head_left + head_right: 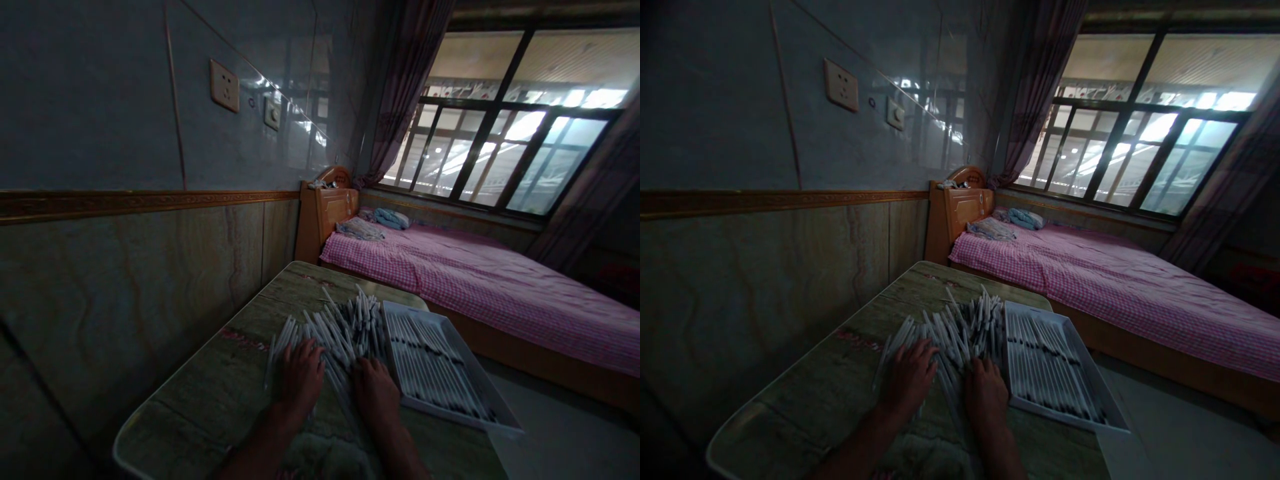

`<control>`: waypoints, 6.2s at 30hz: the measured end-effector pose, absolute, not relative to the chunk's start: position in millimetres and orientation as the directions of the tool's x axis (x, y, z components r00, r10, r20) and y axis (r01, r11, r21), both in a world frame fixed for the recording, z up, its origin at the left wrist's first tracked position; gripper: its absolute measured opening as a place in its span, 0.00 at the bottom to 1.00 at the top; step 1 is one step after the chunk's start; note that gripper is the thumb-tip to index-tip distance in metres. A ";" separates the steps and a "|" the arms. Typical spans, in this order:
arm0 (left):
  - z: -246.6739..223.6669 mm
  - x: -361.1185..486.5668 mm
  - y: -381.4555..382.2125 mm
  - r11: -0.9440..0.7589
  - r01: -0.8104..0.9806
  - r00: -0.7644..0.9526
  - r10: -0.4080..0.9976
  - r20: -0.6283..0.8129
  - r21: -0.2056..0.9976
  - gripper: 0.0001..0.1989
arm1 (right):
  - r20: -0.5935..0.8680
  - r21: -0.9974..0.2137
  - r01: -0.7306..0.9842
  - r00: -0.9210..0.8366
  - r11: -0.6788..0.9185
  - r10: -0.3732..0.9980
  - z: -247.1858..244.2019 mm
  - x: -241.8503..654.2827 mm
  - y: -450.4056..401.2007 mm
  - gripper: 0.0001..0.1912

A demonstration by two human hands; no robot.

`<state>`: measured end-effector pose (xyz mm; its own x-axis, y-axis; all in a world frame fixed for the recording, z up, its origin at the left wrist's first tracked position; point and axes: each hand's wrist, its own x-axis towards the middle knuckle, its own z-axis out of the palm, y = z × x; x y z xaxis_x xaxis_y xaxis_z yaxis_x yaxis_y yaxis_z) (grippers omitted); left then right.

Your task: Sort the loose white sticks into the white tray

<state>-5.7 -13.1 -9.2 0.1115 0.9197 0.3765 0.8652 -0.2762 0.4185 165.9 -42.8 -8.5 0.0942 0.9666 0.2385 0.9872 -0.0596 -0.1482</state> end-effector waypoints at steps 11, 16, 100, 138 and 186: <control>-8.9 -6.7 -12.0 -0.319 0.842 0.160 0.918 0.363 0.436 0.13 | 0.211 -0.159 0.982 0.137 -0.104 0.968 -7.3 166.5 -41.5 0.11; -7.0 -7.2 -12.6 -0.327 0.842 0.171 0.916 0.363 0.429 0.13 | 0.216 -0.152 0.982 0.147 -0.116 0.965 -6.6 166.8 -41.7 0.10; -5.5 5.0 3.2 -0.085 -0.312 -0.151 0.988 0.039 0.946 0.20 | 0.022 -0.087 0.992 0.090 -0.088 0.996 16.9 166.5 -51.3 0.10; 4.8 -1.1 3.1 0.052 -0.470 -0.061 0.994 -0.091 0.881 0.10 | 0.482 -0.687 0.628 0.017 0.366 0.876 -17.6 162.6 -44.7 0.12; 2.3 -7.9 1.2 0.272 -0.734 0.191 0.962 -0.195 0.623 0.04 | 0.333 0.017 0.999 0.031 -0.039 0.942 1.8 179.7 -38.0 0.13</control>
